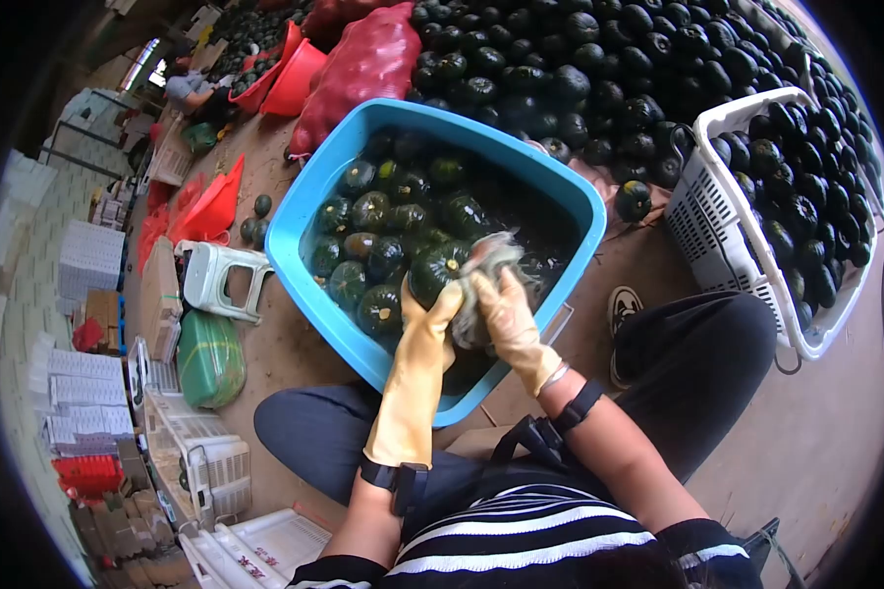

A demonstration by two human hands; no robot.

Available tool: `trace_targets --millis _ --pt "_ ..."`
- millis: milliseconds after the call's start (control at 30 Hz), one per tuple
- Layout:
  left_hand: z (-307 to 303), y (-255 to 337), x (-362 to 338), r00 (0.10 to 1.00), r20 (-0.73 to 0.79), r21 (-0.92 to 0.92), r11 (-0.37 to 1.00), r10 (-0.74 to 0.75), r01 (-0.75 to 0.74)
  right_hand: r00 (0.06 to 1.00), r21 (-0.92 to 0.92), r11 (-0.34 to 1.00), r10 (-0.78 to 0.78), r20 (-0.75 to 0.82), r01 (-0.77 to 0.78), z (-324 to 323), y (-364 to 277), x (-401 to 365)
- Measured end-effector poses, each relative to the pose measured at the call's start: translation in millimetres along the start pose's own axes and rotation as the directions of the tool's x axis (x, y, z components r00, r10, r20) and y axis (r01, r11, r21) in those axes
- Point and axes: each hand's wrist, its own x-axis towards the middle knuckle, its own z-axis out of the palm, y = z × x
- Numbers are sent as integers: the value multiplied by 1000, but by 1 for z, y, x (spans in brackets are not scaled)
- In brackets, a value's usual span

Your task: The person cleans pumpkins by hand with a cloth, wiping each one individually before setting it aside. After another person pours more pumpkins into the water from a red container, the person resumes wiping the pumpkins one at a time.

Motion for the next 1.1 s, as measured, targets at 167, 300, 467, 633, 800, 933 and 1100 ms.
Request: trace_targets --millis 167,300,467,633,800,933,1100 --pt "-11 40 -3 967 56 389 897 -249 209 960 8 993 113 257 -119 -11 -44 6" --pt "-14 79 23 742 346 604 741 -575 293 954 30 973 219 203 -229 -18 -36 24" --pt "-4 31 9 987 49 320 938 -155 131 972 85 969 229 59 -234 -14 -38 21" --pt "-10 35 1 938 317 761 628 -139 -164 916 -95 931 364 167 -352 -14 -50 23" --pt "3 56 6 966 247 470 881 -72 -55 973 220 952 185 141 -213 -16 -40 27" --pt "-9 21 16 981 109 882 440 161 -170 927 -183 944 311 210 -275 -13 -49 20" --pt "10 42 28 916 398 588 752 52 -298 798 210 818 408 444 -535 -24 -48 24"
